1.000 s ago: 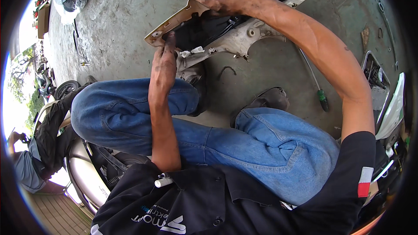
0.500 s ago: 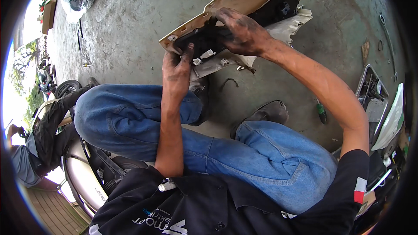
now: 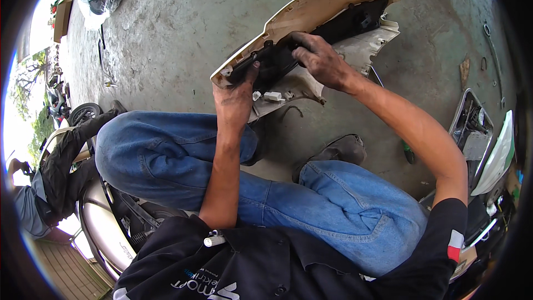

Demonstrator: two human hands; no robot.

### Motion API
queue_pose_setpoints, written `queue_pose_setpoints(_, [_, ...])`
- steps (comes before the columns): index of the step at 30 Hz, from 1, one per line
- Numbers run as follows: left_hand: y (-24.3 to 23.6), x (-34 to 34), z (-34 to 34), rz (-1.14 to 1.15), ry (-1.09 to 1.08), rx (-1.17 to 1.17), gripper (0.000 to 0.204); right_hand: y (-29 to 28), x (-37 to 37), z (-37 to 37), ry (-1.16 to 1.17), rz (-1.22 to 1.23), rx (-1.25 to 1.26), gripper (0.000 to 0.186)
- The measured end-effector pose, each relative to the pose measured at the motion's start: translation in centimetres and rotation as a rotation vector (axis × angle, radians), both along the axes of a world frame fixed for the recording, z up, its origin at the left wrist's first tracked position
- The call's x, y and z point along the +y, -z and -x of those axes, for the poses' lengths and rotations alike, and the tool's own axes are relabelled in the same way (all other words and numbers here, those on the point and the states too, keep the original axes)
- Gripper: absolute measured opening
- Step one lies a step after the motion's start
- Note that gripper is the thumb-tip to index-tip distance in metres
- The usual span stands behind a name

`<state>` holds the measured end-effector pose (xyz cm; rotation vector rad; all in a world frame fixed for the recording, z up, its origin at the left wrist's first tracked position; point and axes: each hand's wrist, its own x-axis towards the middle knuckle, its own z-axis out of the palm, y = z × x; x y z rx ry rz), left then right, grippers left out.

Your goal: The person assembles a scooter headlight unit by fitting a black plastic housing into a white fairing and securing it using a screwdriver. They handle the fairing, the light assembly, and small screws while working on a concrete floor.

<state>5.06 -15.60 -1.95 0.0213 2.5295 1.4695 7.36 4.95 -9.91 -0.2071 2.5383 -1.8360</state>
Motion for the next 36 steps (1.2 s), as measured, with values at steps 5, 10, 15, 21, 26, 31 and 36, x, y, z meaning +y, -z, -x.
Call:
queue_pose_setpoints(5, [-1.0,1.0,-0.2,0.122,0.053,0.097,0.024,0.0,1.5,0.7,0.131,0.120,-0.119,0.031])
queue_pose_setpoints(10, [-0.9,1.2,-0.4,0.066,0.021,0.074,0.023,-1.9,1.6,0.3,0.144,0.077,-0.080,0.025])
queue_pose_setpoints(15, [-1.1,1.5,-0.7,0.003,-0.015,-0.001,0.019,-2.3,0.8,0.7,0.037,0.328,-0.057,0.024])
queue_pose_setpoints(21, [-0.8,1.6,-1.1,-0.020,0.026,0.032,0.015,-1.0,0.4,1.9,-0.010,0.369,-0.024,0.029])
queue_pose_setpoints(26, [-1.3,1.8,-1.3,0.000,0.031,0.071,0.015,-1.7,0.5,2.3,-0.098,0.557,-0.177,0.021])
queue_pose_setpoints(31, [-1.2,1.8,-1.2,0.017,0.053,0.095,0.015,-2.2,0.6,2.6,-0.084,0.468,-0.302,0.021])
queue_pose_setpoints(36, [-1.0,1.7,-1.3,-0.019,0.066,0.123,0.016,-2.8,0.7,2.7,-0.047,0.360,-0.332,0.020])
